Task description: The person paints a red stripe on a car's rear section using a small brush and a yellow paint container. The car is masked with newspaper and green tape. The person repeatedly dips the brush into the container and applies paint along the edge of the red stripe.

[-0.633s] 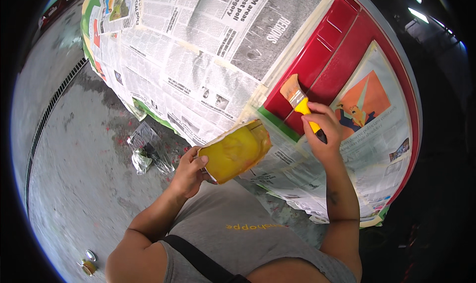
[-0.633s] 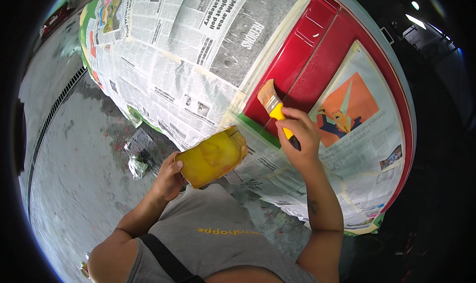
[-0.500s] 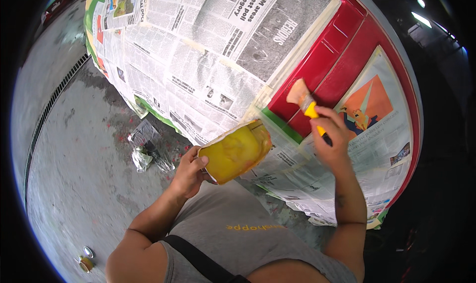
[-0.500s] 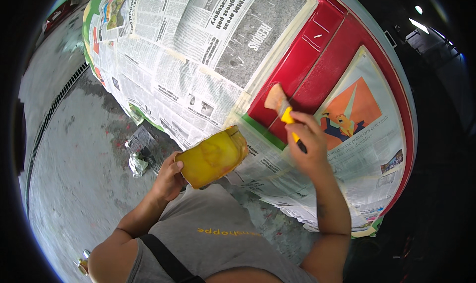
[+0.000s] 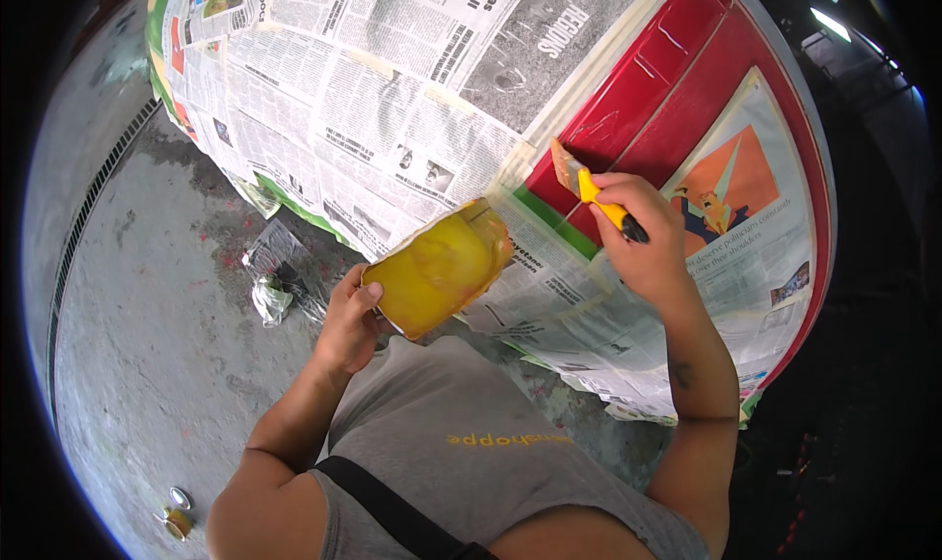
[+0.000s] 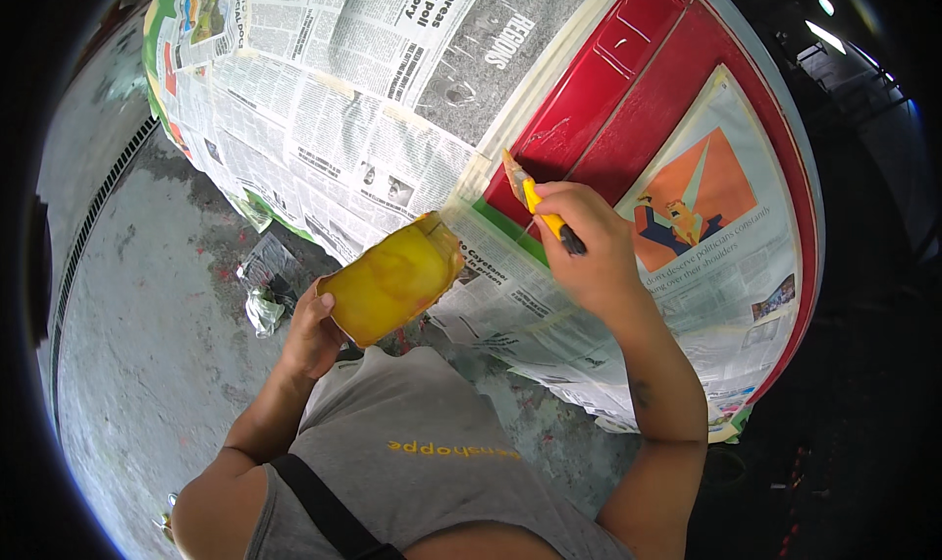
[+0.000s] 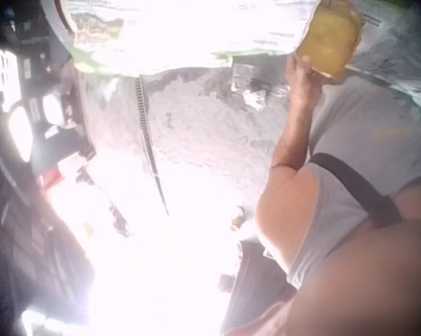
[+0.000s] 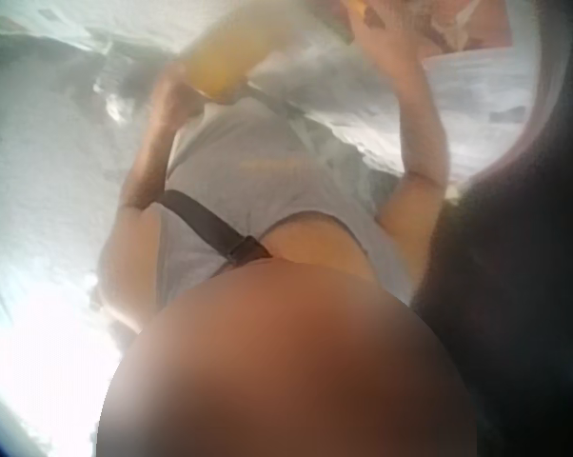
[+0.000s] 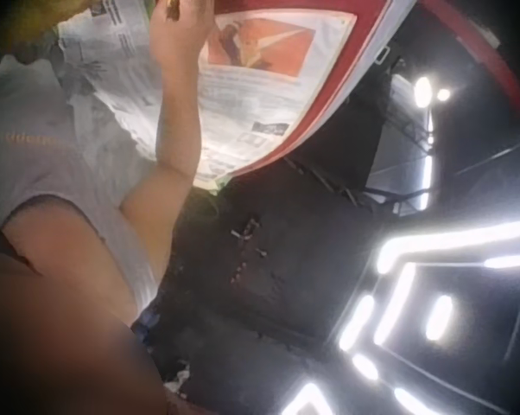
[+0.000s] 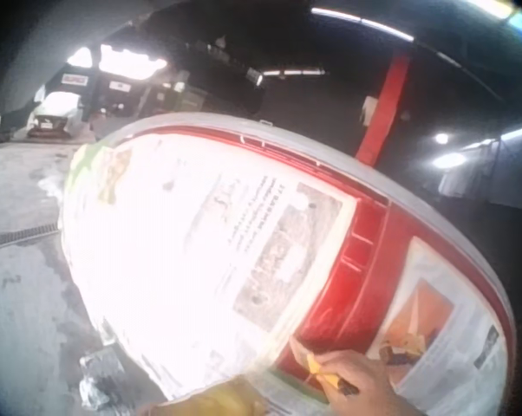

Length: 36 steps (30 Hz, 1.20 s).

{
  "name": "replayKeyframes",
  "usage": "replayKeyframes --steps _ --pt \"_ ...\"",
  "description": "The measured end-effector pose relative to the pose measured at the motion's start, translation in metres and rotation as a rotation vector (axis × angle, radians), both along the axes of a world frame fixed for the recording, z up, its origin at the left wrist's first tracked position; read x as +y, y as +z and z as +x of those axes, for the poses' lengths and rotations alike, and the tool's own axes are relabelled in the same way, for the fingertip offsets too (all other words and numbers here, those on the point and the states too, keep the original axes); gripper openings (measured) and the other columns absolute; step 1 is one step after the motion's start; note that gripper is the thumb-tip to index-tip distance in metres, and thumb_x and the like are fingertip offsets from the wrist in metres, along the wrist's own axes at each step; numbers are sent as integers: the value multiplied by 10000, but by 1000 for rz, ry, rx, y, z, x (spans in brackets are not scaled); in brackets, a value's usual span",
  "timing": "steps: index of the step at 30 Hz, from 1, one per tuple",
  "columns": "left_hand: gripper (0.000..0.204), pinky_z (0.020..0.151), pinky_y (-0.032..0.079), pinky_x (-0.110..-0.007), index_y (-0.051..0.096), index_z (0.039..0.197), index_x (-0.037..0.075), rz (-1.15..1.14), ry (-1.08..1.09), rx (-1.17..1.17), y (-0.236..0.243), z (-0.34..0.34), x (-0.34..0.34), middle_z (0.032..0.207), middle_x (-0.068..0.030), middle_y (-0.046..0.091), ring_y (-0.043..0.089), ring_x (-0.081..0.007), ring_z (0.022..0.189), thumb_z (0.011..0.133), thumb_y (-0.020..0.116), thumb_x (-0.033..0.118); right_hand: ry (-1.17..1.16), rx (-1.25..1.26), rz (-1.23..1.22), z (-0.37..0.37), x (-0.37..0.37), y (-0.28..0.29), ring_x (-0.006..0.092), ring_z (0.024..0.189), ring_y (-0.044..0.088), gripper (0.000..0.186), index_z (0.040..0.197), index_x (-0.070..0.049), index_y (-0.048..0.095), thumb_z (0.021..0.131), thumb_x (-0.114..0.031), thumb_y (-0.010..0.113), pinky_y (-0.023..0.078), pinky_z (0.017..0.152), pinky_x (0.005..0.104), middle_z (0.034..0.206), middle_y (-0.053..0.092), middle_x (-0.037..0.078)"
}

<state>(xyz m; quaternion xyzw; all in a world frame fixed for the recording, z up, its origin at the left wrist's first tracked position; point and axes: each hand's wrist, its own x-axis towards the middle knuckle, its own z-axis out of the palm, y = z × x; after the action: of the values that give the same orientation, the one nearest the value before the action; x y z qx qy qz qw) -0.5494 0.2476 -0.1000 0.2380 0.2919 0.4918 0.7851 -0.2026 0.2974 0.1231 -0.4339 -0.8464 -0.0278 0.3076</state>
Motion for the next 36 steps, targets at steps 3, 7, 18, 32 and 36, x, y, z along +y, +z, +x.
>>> replayKeyframes --steps 3,7,18,32,36 --pt "744 977 674 -504 536 1440 -33 -1 17 24 -2 -4 0 1331 -153 675 724 -249 1205 976 829 468 -50 -73 77 -2 4 12 364 1018 786 295 1110 -21 701 873 103 826 639 890 421 1194 788 162" --pt "718 973 686 -489 535 1420 -41 18 16 -17 -4 -9 -1 1325 -162 678 741 -246 1175 989 806 465 -168 -9 70 8 -12 28 332 1029 794 278 1103 -14 705 884 99 833 633 901 397 1177 794 166" --pt "672 964 688 -436 552 1419 -13 15 73 18 -4 -17 -2 1308 -136 693 756 -225 1162 1009 794 462 -126 -102 -64 11 -15 -7 306 1081 792 244 1114 0 704 921 102 813 616 952 380 1206 805 155" --pt "721 947 694 -445 544 1445 -24 25 68 33 -3 -17 -3 1313 -148 686 755 -225 1155 1013 788 500 -101 71 -234 4 -5 14 197 1171 770 238 1167 -1 692 973 111 773 612 1027 347 1248 808 129" --pt "719 945 696 -441 542 1452 -23 -8 110 26 -4 -16 -5 1306 -144 689 754 -221 1154 1014 787 492 -164 -121 -433 -10 -3 1 266 1140 783 254 1187 -11 697 966 88 775 612 995 371 1220 796 142"
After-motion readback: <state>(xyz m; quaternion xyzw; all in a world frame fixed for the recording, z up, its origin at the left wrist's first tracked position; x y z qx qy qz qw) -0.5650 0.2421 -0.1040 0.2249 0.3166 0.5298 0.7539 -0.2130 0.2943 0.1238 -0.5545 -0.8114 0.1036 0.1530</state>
